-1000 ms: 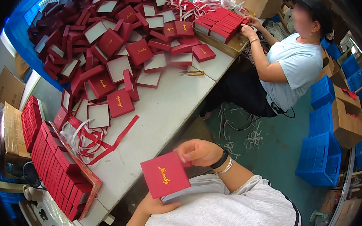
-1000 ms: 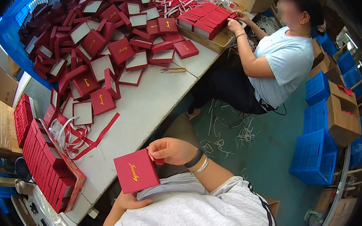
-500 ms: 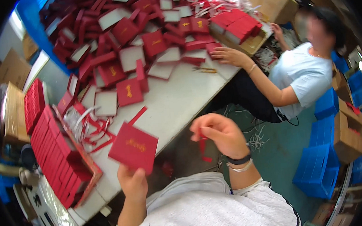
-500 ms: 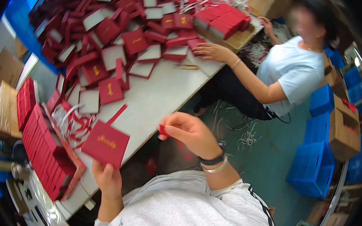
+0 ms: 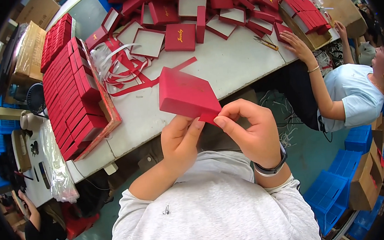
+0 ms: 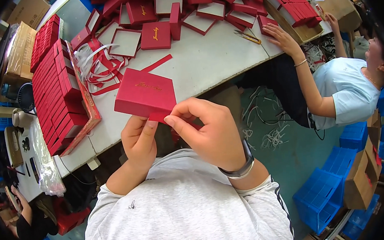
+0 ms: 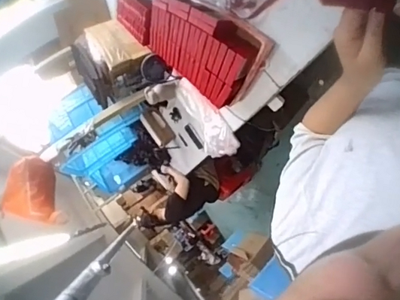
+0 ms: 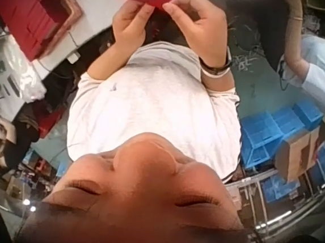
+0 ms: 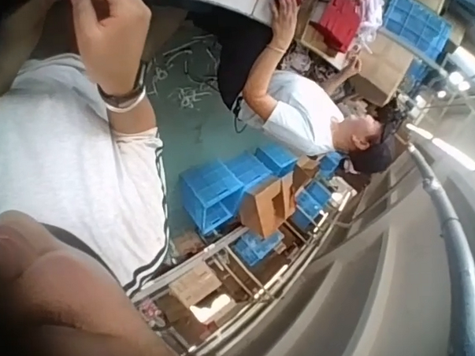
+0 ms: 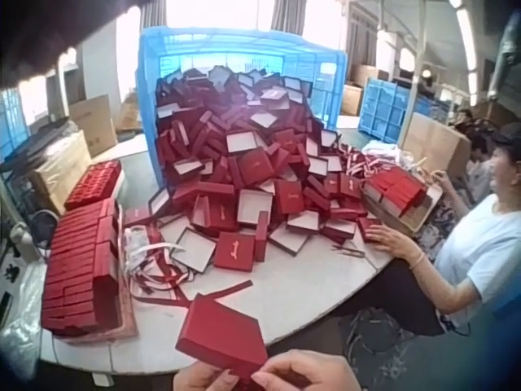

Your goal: Folding and applying ribbons to jewelry boxes on a production line.

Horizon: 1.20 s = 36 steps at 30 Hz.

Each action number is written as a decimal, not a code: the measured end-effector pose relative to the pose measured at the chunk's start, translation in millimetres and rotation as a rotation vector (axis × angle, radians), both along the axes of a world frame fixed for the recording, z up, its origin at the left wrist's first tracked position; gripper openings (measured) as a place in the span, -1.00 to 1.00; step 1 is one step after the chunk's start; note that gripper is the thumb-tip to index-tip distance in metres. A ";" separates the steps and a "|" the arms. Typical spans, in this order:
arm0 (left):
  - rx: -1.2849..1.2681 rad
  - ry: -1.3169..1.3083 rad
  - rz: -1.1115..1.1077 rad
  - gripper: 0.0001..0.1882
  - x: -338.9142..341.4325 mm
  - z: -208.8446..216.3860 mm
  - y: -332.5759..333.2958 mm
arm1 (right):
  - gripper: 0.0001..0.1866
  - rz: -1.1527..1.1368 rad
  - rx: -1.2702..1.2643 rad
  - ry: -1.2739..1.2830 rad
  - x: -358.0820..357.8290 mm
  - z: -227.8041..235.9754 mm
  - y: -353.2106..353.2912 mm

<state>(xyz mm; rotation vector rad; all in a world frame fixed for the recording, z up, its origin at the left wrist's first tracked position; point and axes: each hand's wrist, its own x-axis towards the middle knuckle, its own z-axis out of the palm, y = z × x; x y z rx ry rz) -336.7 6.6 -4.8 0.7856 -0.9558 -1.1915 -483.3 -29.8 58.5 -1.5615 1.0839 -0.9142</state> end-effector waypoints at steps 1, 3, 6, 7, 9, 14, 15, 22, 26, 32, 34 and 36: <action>-0.005 -0.001 -0.007 -0.80 -0.7 -0.6 3.0 | -0.90 -0.007 -0.005 -0.001 0.0 0.4 2.2; 0.029 -0.148 0.073 -0.81 -1.7 -3.0 6.9 | -0.90 -0.003 -0.035 0.053 1.2 1.1 3.7; -0.010 -0.251 0.121 -0.83 -1.3 -6.7 8.3 | -0.89 -0.024 -0.104 0.092 1.8 -0.8 4.2; -0.010 -0.250 0.115 -0.83 -1.5 -6.5 7.3 | -0.89 -0.030 -0.103 0.093 1.4 -0.2 4.4; -0.098 -0.386 0.162 -0.83 -2.7 -5.6 6.3 | -0.89 -0.029 -0.129 0.127 -0.5 1.3 5.8; -0.048 -0.339 0.144 -0.84 -6.6 -2.0 8.3 | -0.87 -0.028 -0.125 0.119 -3.2 -7.2 5.0; 0.011 -0.302 0.148 -0.84 -8.1 -1.7 10.0 | -0.87 -0.022 -0.094 0.120 -3.5 -7.2 4.8; -0.188 -0.450 0.097 -0.80 -4.4 -2.1 3.9 | -0.87 -0.010 -0.031 0.114 -13.8 -7.1 1.8; -0.031 -0.342 0.152 -0.82 -11.3 -1.6 4.9 | -0.86 0.020 -0.119 0.146 -13.9 -11.5 1.1; 0.034 -0.293 0.239 -0.87 -12.0 0.3 8.5 | -0.83 -0.054 -0.049 0.205 -10.1 -6.8 2.4; -0.153 -0.291 0.301 -0.81 -4.2 -2.8 9.2 | -0.80 -0.103 -0.080 0.256 -13.8 -11.0 -0.7; -0.150 -0.220 0.307 -0.81 0.2 1.2 8.8 | -0.80 -0.101 -0.024 0.226 -18.7 -13.4 -3.4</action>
